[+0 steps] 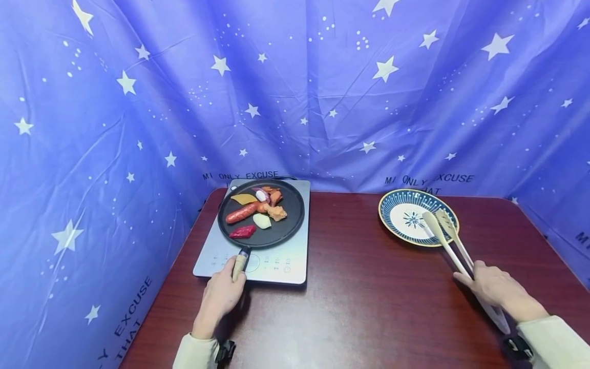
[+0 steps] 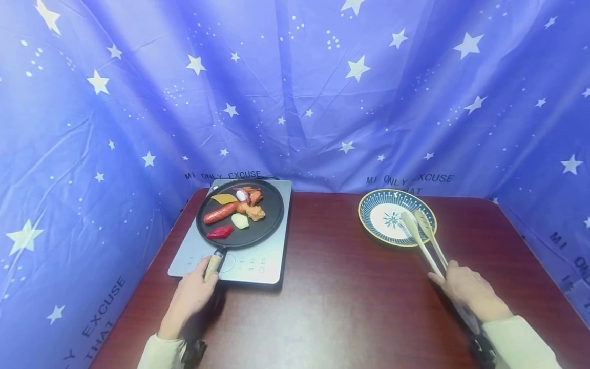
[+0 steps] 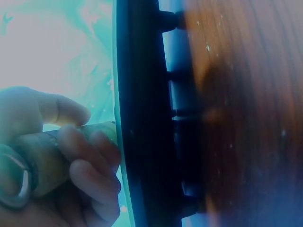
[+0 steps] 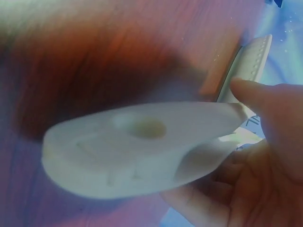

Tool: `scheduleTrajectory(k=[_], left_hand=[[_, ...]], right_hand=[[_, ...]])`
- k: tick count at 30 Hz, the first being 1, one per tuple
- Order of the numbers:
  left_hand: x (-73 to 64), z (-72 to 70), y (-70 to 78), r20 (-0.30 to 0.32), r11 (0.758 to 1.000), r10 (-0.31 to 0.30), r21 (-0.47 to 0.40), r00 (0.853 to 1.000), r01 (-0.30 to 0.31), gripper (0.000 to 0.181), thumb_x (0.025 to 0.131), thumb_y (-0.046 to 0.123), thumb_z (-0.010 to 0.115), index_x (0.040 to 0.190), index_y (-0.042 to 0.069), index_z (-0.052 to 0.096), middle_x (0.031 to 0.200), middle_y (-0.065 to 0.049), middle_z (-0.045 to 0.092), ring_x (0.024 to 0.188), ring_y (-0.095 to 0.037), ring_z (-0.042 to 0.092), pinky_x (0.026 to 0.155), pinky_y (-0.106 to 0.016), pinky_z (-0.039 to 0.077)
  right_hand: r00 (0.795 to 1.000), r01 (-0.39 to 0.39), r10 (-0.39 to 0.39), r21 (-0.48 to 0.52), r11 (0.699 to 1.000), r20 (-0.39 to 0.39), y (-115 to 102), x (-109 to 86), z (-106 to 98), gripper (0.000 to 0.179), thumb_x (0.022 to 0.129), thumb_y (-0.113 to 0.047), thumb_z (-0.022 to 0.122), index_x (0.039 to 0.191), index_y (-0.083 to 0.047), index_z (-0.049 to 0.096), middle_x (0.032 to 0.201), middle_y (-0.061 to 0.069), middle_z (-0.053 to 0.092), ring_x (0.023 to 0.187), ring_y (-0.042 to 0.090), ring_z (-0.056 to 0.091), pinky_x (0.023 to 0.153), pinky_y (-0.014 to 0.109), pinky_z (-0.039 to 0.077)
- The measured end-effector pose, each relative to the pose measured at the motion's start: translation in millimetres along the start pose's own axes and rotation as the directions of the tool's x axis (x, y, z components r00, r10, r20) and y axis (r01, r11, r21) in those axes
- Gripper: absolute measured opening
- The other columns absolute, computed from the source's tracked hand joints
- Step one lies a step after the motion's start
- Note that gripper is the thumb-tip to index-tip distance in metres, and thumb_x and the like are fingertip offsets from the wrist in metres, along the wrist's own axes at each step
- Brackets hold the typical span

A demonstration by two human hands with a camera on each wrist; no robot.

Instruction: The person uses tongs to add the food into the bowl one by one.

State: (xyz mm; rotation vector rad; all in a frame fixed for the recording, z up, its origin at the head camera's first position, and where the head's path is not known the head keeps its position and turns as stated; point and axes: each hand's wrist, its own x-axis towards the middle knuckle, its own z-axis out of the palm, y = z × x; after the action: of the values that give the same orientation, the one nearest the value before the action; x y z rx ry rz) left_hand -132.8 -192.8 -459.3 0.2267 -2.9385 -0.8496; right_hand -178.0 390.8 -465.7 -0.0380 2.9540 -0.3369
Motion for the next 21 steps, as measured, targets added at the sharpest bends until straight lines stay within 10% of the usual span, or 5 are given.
scheduleTrajectory(k=[21], left_hand=[[-1.7,-15.5,6.1,0.084,0.984,0.066,0.162,0.994,-0.079,0.049,0.092,0.023,0.048,0.133,-0.002,0.042,0.093,-0.025,0.064,0.076,-0.038,0.063,0.06,-0.05,0.045]], right_hand=[[0.999,-0.046,0.045,-0.065,0.997,-0.006,-17,-3.3,-26,0.076,0.092,-0.064,0.034,0.085,0.011,0.045,0.07,0.028,0.053,0.063,0.047,0.055,0.049,0.05,0.039]])
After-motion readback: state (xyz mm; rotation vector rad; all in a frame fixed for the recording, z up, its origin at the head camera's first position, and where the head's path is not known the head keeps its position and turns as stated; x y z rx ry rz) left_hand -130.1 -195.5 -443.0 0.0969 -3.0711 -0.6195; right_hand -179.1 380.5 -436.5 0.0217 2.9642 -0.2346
